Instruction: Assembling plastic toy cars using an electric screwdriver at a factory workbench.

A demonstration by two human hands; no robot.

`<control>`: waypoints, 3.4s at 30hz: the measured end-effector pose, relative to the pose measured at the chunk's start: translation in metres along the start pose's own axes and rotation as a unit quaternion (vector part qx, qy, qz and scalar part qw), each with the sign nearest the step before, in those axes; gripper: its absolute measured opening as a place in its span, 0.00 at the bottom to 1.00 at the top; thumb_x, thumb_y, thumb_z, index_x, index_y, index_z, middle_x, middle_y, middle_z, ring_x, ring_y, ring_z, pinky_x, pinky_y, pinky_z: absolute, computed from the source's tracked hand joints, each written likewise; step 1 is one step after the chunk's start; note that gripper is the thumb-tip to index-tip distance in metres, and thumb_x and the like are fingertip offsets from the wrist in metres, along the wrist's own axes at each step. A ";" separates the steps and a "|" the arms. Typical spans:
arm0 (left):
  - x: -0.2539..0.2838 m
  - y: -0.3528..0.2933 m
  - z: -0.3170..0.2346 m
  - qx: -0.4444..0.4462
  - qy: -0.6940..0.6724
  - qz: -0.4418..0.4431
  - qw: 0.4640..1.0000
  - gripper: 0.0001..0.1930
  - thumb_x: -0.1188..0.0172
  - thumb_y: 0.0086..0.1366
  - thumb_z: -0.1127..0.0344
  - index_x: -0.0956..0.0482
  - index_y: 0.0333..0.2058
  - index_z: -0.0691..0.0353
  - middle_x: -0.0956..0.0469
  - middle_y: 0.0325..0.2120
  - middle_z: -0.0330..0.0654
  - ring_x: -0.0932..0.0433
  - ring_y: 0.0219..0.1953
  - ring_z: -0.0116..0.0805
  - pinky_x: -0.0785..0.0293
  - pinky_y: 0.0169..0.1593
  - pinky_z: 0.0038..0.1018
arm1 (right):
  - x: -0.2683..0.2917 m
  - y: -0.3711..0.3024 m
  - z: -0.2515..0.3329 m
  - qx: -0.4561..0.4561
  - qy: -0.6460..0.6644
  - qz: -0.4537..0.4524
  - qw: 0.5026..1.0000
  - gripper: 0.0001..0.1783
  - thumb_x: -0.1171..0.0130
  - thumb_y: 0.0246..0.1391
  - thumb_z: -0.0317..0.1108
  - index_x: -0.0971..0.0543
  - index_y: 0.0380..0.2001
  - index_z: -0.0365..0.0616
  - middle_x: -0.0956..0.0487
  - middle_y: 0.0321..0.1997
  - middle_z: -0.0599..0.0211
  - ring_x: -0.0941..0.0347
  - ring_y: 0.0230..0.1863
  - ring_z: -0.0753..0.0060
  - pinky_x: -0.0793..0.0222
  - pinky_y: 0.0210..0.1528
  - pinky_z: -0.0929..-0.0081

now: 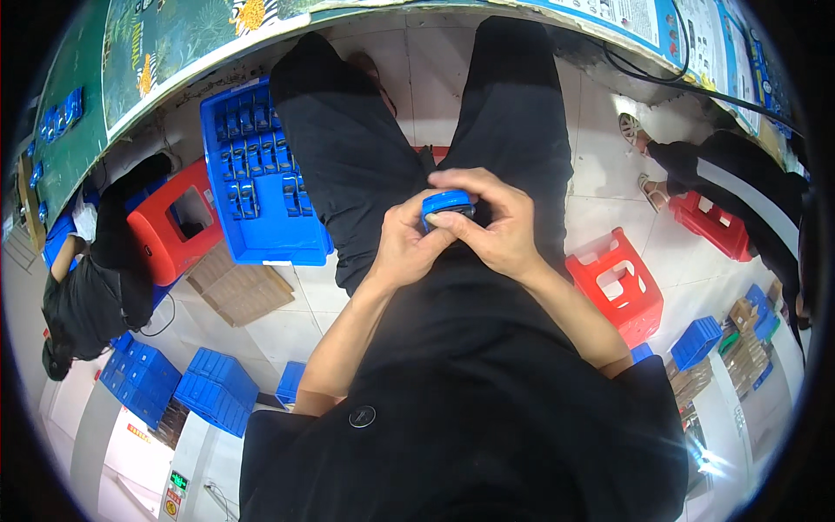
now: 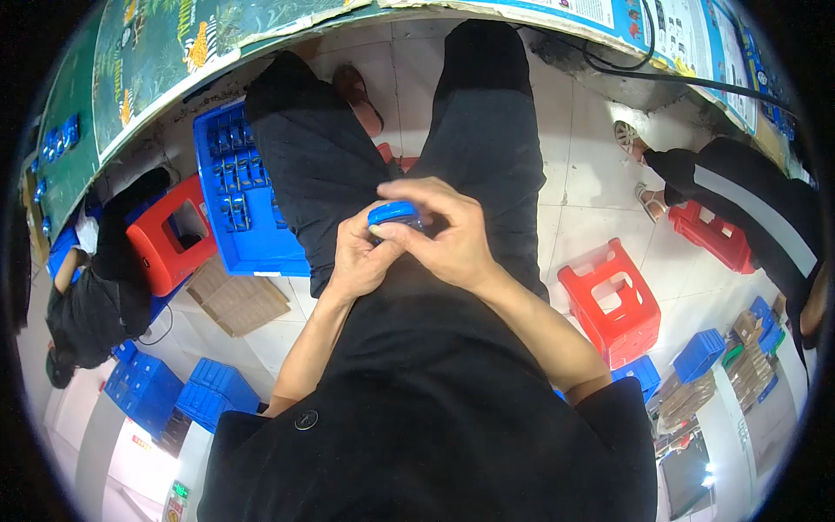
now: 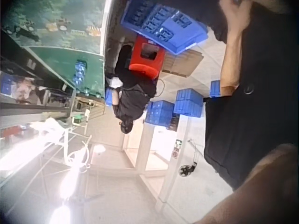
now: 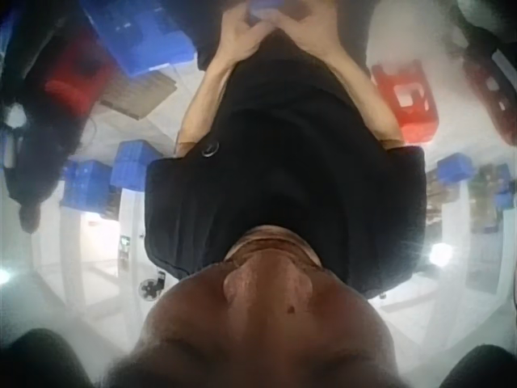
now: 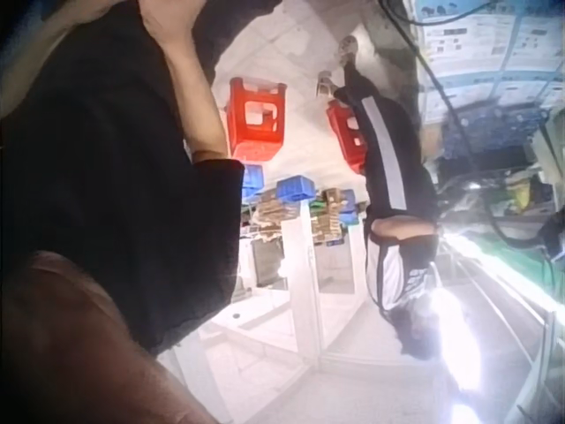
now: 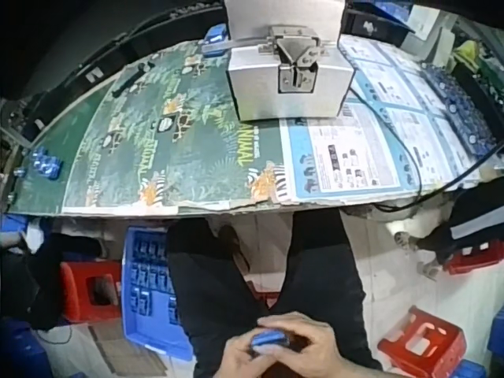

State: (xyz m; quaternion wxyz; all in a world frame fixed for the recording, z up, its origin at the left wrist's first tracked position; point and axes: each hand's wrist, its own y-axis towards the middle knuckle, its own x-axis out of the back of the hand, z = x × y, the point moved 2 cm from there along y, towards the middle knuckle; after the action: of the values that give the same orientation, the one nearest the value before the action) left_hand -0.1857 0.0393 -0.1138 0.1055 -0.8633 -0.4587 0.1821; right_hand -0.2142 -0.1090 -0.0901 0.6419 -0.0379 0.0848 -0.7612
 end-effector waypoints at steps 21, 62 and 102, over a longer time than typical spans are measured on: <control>-0.010 0.008 0.001 -0.014 -0.006 -0.007 1.000 0.13 0.36 0.61 0.72 0.26 0.44 0.64 0.20 0.34 0.38 0.23 0.37 0.22 0.26 0.41 0.23 | 0.003 0.004 0.011 0.104 -0.106 -0.006 0.989 0.13 0.32 0.43 0.21 0.23 0.34 0.38 0.19 0.45 0.56 0.22 0.46 0.58 0.27 0.46 0.69; 0.006 0.002 0.001 -0.009 -0.040 0.045 0.998 0.16 0.35 0.64 0.66 0.24 0.48 0.66 0.19 0.40 0.41 0.21 0.42 0.29 0.26 0.48 0.26 | -0.004 0.004 -0.015 -0.031 0.056 0.050 0.997 0.13 0.34 0.51 0.26 0.18 0.42 0.37 0.20 0.51 0.59 0.23 0.46 0.73 0.29 0.49 0.76; 0.040 0.030 0.017 -0.034 -0.590 0.099 0.800 0.23 0.37 0.65 0.61 0.30 0.56 0.62 0.27 0.56 0.50 0.27 0.59 0.51 0.45 0.70 0.48 | -0.028 0.001 0.014 0.049 -0.274 0.042 0.959 0.16 0.28 0.45 0.40 0.24 0.19 0.43 0.24 0.12 0.66 0.26 0.12 0.70 0.35 0.17 0.77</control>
State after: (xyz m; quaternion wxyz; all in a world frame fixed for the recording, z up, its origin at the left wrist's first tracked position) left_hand -0.1491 0.0562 -0.1489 -0.2339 -0.6325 -0.3503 0.6500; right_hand -0.2064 -0.0829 -0.0752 0.6728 -0.2103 -0.1304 -0.6972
